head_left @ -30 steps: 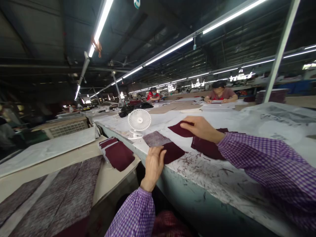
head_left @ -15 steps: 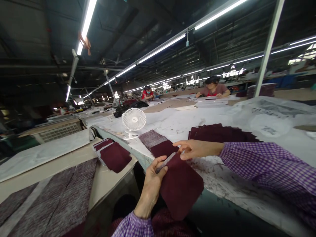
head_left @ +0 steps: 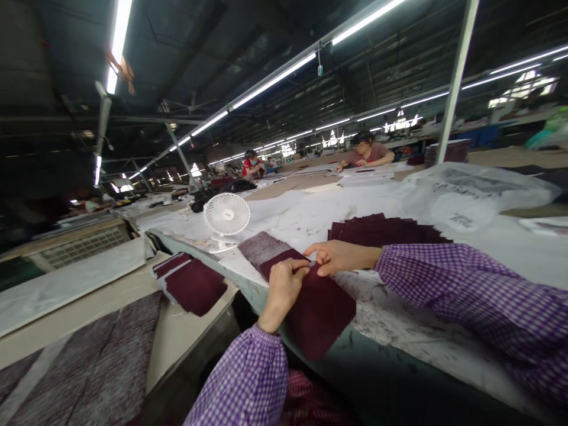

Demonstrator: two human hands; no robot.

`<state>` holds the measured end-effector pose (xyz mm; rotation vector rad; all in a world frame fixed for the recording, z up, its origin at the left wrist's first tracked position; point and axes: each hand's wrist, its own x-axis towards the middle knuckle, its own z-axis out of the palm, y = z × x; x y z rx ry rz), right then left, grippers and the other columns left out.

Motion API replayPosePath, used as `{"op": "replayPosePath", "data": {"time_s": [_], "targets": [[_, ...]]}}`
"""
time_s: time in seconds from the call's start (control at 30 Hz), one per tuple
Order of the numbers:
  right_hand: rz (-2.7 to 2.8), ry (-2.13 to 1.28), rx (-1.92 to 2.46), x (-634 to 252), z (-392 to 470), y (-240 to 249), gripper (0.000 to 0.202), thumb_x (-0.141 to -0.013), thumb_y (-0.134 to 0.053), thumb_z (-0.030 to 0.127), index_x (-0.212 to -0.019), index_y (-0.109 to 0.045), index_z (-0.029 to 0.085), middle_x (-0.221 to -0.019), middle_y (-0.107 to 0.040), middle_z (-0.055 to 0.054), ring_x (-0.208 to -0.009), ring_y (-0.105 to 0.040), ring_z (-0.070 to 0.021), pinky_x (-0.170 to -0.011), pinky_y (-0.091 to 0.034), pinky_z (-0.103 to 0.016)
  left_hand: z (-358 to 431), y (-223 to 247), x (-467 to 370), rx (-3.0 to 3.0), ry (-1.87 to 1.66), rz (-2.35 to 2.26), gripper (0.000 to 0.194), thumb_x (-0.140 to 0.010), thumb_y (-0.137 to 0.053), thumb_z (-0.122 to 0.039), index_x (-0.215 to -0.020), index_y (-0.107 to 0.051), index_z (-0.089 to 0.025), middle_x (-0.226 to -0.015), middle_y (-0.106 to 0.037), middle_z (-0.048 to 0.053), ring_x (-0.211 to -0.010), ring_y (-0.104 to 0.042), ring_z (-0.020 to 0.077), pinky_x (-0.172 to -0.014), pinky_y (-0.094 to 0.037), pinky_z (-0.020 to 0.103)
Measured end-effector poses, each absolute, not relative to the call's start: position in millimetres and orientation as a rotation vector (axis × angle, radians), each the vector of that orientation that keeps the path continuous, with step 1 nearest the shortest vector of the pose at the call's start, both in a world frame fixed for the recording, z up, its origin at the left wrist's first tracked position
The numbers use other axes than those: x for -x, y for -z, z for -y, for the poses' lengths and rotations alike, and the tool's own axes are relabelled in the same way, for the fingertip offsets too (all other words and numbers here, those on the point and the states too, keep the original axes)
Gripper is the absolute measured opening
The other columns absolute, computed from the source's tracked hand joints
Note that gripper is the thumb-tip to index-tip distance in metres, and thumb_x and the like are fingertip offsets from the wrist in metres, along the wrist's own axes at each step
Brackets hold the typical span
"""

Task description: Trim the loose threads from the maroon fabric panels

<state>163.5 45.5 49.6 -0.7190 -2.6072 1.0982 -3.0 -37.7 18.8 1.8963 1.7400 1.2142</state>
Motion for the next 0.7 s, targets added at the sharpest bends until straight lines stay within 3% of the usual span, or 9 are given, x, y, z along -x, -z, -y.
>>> {"op": "replayPosePath", "data": {"time_s": [0.13, 0.23, 0.33, 0.7], "targets": [[2.722, -0.573, 0.749, -168.7, -57.8, -40.0, 0.049, -0.072, -0.063, 0.019, -0.119, -0.052, 0.009, -0.078, -0.065, -0.003, -0.070, -0.059, -0.0154, -0.065, -0.043, -0.026, 25.4, -4.7, -11.2, -2.106, -1.072, -1.900, 0.022, -0.080, -0.056, -0.014, -0.091, -0.073, -0.024, -0.085, -0.067, 0.001, -0.079, -0.061, 0.0150, -0.073, -0.045, 0.026], [2.677, -0.327, 0.695, -176.6, -62.1, -32.8, 0.022, -0.080, -0.056, 0.021, -0.098, -0.064, 0.012, -0.081, -0.066, -0.005, -0.070, -0.059, -0.0150, -0.064, -0.041, -0.025, 24.6, 5.0, -12.7, -2.207, -1.031, -1.942, 0.024, -0.085, -0.052, -0.016, -0.094, -0.072, -0.024, -0.084, -0.064, 0.002, -0.079, -0.058, 0.0143, -0.069, -0.044, 0.025], [2.621, -0.175, 0.652, -184.1, -63.3, -24.2, 0.017, -0.082, -0.051, 0.018, -0.080, -0.068, 0.015, -0.083, -0.065, -0.005, -0.070, -0.057, -0.0141, -0.062, -0.038, -0.024, 25.3, 8.9, -11.2, -2.342, -0.990, -1.938, 0.027, -0.088, -0.047, -0.019, -0.093, -0.072, -0.025, -0.081, -0.062, 0.002, -0.078, -0.055, 0.0140, -0.068, -0.042, 0.025], [2.585, -0.129, 0.636, -186.1, -59.4, -17.0, 0.019, -0.084, -0.051, 0.018, -0.089, -0.069, 0.017, -0.089, -0.067, -0.005, -0.076, -0.060, -0.0159, -0.068, -0.041, -0.026, 28.1, 0.1, -15.3, -2.721, -0.642, -1.951, 0.028, -0.090, -0.041, -0.017, -0.087, -0.069, -0.023, -0.084, -0.058, 0.004, -0.079, -0.050, 0.0163, -0.066, -0.040, 0.026]]}}
